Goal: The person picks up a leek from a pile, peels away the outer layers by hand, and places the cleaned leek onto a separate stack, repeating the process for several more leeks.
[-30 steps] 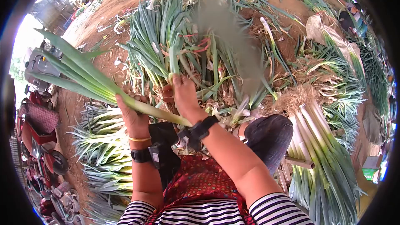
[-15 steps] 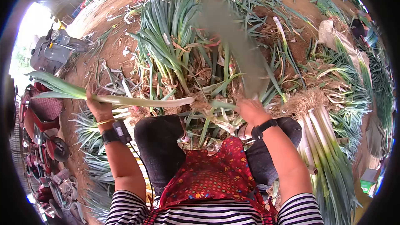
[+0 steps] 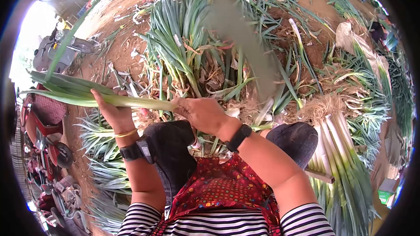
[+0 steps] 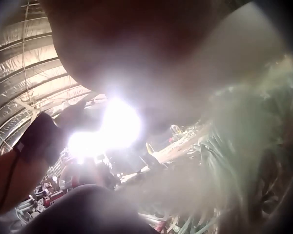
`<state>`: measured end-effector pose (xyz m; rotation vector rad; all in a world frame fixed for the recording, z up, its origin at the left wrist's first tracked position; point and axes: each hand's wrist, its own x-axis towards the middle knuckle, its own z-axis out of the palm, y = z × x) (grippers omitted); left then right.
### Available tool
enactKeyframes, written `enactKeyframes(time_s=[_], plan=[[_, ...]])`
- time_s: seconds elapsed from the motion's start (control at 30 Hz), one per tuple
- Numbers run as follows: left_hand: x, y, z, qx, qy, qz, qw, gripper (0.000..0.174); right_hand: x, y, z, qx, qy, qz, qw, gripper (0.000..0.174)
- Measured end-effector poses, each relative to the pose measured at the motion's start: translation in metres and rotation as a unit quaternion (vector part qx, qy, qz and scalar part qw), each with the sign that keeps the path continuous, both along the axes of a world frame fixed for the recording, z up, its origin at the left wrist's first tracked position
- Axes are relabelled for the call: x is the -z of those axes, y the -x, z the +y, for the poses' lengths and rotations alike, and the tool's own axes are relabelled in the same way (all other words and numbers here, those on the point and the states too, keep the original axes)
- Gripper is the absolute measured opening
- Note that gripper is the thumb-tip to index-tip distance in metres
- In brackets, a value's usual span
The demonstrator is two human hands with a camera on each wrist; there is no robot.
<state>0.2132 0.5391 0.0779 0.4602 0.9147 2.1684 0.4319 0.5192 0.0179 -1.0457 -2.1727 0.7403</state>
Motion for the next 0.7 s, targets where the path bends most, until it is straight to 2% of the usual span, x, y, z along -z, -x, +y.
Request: enactKeyframes(time_s=[0.07,0.13,0.23,0.3,0.33,0.43,0.53,0.6,0.63,0.7], plan=[[0.012,0.003,-0.004,0.068,-0.057,-0.01,0.996,0.04,0.006,-0.004,0.002,-0.012,0.037,0.014,0.999,0.035],[0.016,0.001,-0.002,0.063,-0.061,-0.022,0.996,0.041,0.009,-0.007,0.003,-0.022,0.068,0.029,0.997,0.034],[0.012,-0.006,-0.002,0.089,-0.075,-0.034,0.993,0.041,0.009,-0.007,0.0,-0.008,0.036,0.011,0.999,0.034],[0.008,-0.017,-0.005,0.038,-0.037,-0.006,0.999,0.04,0.009,-0.003,-0.004,0.024,-0.04,0.0,0.999,0.035],[0.007,-0.023,-0.007,0.039,-0.037,-0.005,0.999,0.04,0.008,0.0,-0.004,0.024,-0.04,0.001,0.999,0.035],[0.004,-0.033,-0.009,0.049,-0.059,-0.002,0.997,0.038,0.007,0.004,-0.005,0.025,-0.02,0.014,0.999,0.034],[0.004,-0.03,-0.01,0.085,-0.087,0.03,0.992,0.039,0.011,0.002,-0.002,-0.008,-0.004,0.074,0.997,0.033],[0.005,-0.03,-0.01,0.092,-0.076,0.039,0.992,0.046,0.014,0.0,0.0,-0.027,0.027,0.128,0.991,0.031],[0.005,-0.03,-0.01,0.092,-0.076,0.039,0.992,0.046,0.014,-0.001,0.0,-0.026,0.027,0.128,0.991,0.031],[0.006,-0.03,-0.009,0.113,-0.08,0.023,0.99,0.049,0.01,-0.003,0.0,-0.016,0.102,0.086,0.991,0.032]])
